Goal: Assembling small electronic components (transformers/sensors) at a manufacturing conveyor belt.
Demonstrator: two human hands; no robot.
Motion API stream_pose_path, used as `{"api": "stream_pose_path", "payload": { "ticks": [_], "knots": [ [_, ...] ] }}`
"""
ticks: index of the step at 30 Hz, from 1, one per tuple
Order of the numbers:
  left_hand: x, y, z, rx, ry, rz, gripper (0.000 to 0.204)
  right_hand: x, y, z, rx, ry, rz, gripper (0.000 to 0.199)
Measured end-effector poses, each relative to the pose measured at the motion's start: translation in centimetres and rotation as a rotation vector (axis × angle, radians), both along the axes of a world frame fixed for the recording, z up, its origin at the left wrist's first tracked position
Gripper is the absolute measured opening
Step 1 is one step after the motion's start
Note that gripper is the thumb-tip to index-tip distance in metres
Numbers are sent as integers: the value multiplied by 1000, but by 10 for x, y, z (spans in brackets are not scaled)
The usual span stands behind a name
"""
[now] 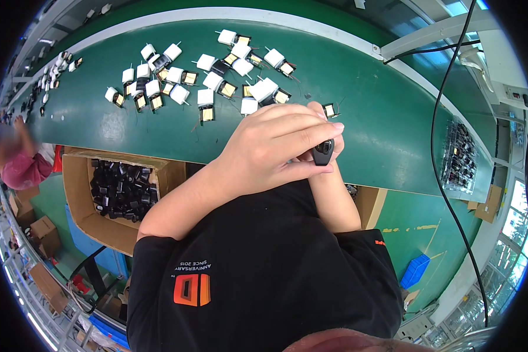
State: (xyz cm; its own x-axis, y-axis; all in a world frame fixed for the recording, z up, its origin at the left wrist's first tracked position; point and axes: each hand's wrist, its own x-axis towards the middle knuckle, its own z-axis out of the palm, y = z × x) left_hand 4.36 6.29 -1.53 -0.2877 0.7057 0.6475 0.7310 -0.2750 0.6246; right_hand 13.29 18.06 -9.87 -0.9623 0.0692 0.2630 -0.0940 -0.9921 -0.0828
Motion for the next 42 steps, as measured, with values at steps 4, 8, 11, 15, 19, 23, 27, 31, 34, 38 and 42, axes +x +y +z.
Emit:
{"api": "stream_pose_path", "payload": {
  "ticks": [4,8,11,15,19,23,27,31,34,38,42],
  "knots": [
    [4,3,0,17,-36,-21,49,-3,-3,-4,10,-32,-55,28],
    [4,3,-2,0,-31,-14,49,-4,-3,-11,52,-83,-96,27],
    [7,4,-3,-14,-33,-10,49,-4,-8,-14,-38,-56,-114,26],
    [9,3,-2,-35,-46,-19,50,-6,-5,-13,46,-58,-130,27],
    [8,2,-1,-41,-23,-68,55,-7,-4,-15,-57,121,-13,31],
    [8,-1,1,-74,-20,-81,54,-3,0,-24,113,10,-150,33],
    [6,0,1,-71,11,-75,54,-4,4,-22,149,55,-142,36],
    [8,-1,0,-76,-34,-45,48,-5,4,-21,175,40,-165,40],
    [8,0,-1,-74,-30,-48,48,-2,5,-21,216,23,-195,42],
    [8,1,-3,-83,-38,-48,48,-5,7,-24,171,102,-148,42],
    [6,1,-6,-76,-37,-45,49,-3,4,-12,159,93,-143,43]
  ]
}}
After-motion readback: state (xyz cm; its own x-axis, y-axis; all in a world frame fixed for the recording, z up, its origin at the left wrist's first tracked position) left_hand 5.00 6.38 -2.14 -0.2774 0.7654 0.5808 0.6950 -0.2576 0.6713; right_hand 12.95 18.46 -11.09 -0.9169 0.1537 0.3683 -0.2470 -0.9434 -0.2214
